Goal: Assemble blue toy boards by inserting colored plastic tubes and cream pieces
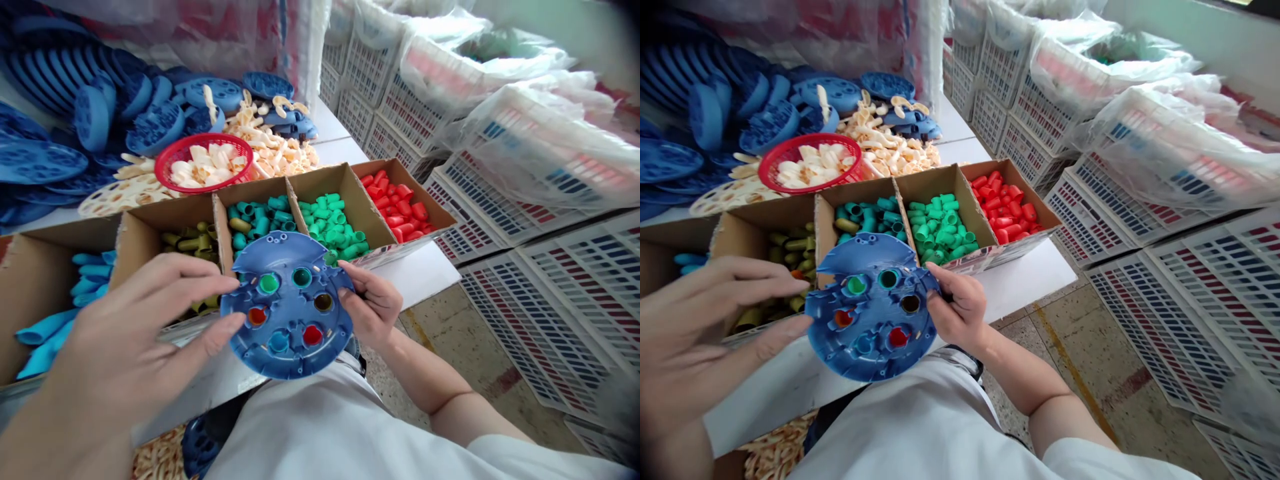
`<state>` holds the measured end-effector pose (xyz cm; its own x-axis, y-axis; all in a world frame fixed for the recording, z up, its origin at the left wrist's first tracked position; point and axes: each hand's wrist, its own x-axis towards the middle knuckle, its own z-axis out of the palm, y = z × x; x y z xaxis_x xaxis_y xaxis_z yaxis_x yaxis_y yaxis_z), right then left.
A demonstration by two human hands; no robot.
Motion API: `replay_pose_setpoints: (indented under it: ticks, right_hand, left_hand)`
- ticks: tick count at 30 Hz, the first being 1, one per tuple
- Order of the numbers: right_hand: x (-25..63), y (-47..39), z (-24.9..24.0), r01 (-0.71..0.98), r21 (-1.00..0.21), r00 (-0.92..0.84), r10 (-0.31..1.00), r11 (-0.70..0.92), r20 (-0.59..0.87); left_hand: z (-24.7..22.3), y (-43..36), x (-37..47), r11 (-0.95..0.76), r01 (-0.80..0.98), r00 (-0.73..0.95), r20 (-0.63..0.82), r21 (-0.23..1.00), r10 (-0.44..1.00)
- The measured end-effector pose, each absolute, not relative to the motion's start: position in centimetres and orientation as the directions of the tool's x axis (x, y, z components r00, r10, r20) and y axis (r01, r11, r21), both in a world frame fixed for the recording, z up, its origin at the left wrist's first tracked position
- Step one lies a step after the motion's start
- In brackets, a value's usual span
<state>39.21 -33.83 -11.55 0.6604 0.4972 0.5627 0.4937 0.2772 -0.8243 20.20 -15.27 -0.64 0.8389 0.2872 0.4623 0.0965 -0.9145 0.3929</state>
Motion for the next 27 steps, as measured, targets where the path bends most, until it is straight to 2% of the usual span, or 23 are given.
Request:
replay_pose_setpoints:
  ticks: [6, 11, 18, 22, 27]
  right_hand:
    - [39.4, -34.4, -11.8, 0.509, -0.819, 0.658, 0.495, 0.264, 0.568]
    - [39.4, -34.5, -11.9, 0.561, -0.781, 0.629, 0.472, 0.275, 0.618]
    - [39.9, -34.9, -11.5, 0.61, -0.735, 0.589, 0.451, 0.296, 0.67]
    - [40.0, -34.9, -11.8, 0.592, -0.748, 0.601, 0.455, 0.298, 0.657]
    - [39.7, -34.7, -11.9, 0.582, -0.747, 0.604, 0.444, 0.322, 0.662]
  left_hand:
    - [3.1, -7.0, 21.9, -0.904, 0.33, 0.877, 0.266, 0.273, 0.401]
    - [4.8, -1.9, 25.6, -0.851, 0.453, 0.856, 0.137, 0.265, 0.499]
    - [2.0, 2.6, 31.7, -0.812, 0.537, 0.833, 0.005, 0.228, 0.553]
    - [-0.1, 3.6, 34.2, -0.797, 0.57, 0.82, -0.075, 0.199, 0.567]
    - [-0.9, 3.8, 35.5, -0.757, 0.601, 0.798, -0.149, 0.258, 0.583]
